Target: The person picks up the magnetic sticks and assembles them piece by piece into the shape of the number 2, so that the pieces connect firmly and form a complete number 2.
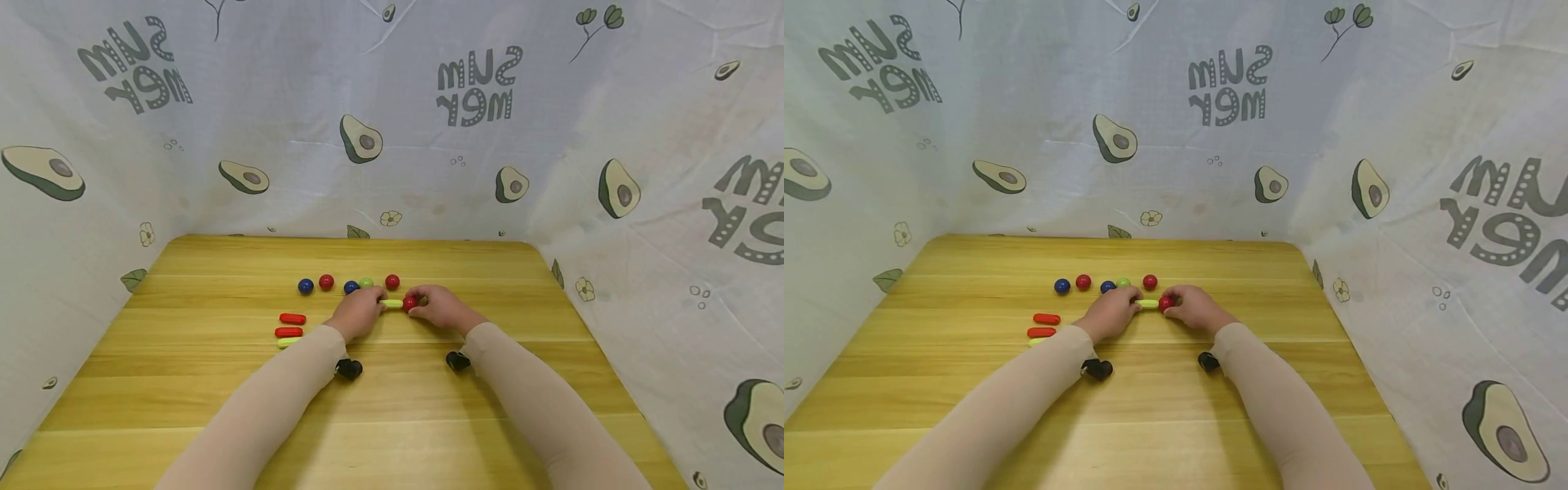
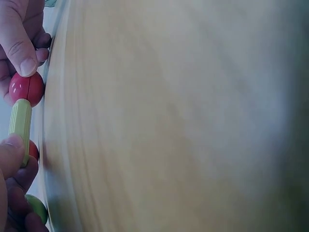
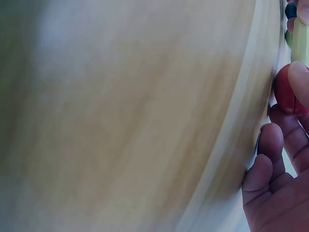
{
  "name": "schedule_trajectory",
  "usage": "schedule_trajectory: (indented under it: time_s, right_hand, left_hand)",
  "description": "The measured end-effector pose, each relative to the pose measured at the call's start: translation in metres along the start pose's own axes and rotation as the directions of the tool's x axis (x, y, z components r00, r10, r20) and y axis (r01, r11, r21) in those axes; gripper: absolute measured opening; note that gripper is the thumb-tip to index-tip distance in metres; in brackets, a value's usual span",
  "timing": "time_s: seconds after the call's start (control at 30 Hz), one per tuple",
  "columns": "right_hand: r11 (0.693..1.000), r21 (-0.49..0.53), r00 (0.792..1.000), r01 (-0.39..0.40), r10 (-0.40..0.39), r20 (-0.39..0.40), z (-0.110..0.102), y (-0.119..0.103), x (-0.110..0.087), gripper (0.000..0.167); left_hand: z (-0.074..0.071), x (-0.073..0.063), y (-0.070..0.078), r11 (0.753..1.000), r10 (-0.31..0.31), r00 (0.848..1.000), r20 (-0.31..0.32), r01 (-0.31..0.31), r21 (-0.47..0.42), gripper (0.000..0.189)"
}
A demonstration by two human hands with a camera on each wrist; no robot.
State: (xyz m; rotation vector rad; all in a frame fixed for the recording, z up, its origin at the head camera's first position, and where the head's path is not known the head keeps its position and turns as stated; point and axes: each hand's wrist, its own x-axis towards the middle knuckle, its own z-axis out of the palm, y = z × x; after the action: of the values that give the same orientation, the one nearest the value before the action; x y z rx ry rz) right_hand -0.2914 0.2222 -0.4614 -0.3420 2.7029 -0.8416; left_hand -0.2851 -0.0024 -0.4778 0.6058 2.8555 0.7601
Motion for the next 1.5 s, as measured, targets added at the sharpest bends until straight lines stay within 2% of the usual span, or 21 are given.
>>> schedule_trajectory:
  time_s: [0.63, 0.87, 1.07, 1.23, 1.5]
  right_hand:
    - [1.000, -0.003, 1.000, 0.019, -0.019, -0.004, 0.000, 0.001, -0.001, 0.030]
    - [1.000, 0.003, 1.000, 0.022, -0.022, 0.001, -0.001, 0.001, -0.001, 0.029]
    - [1.000, 0.009, 1.000, 0.019, -0.019, 0.006, -0.001, 0.001, -0.001, 0.027]
    - [1.000, 0.019, 1.000, 0.006, -0.006, 0.005, -0.001, 0.001, -0.002, 0.027]
    - [1.000, 0.026, 1.000, 0.006, -0.006, 0.007, -0.002, 0.001, -0.003, 0.027]
  left_hand:
    - [-0.004, -0.004, -0.001, 1.000, -0.011, 1.000, -0.019, 0.011, -0.011, 0.027]
    - [-0.010, -0.010, -0.003, 1.000, 0.009, 1.000, -0.017, -0.009, -0.011, 0.029]
    - [-0.023, -0.014, -0.008, 0.998, 0.062, 0.998, -0.028, -0.062, -0.013, 0.032]
    - [-0.040, -0.019, -0.014, 0.996, 0.092, 0.993, -0.070, -0.093, -0.015, 0.033]
    - [-0.066, -0.027, -0.037, 0.999, 0.048, 0.987, -0.151, -0.046, 0.018, 0.038]
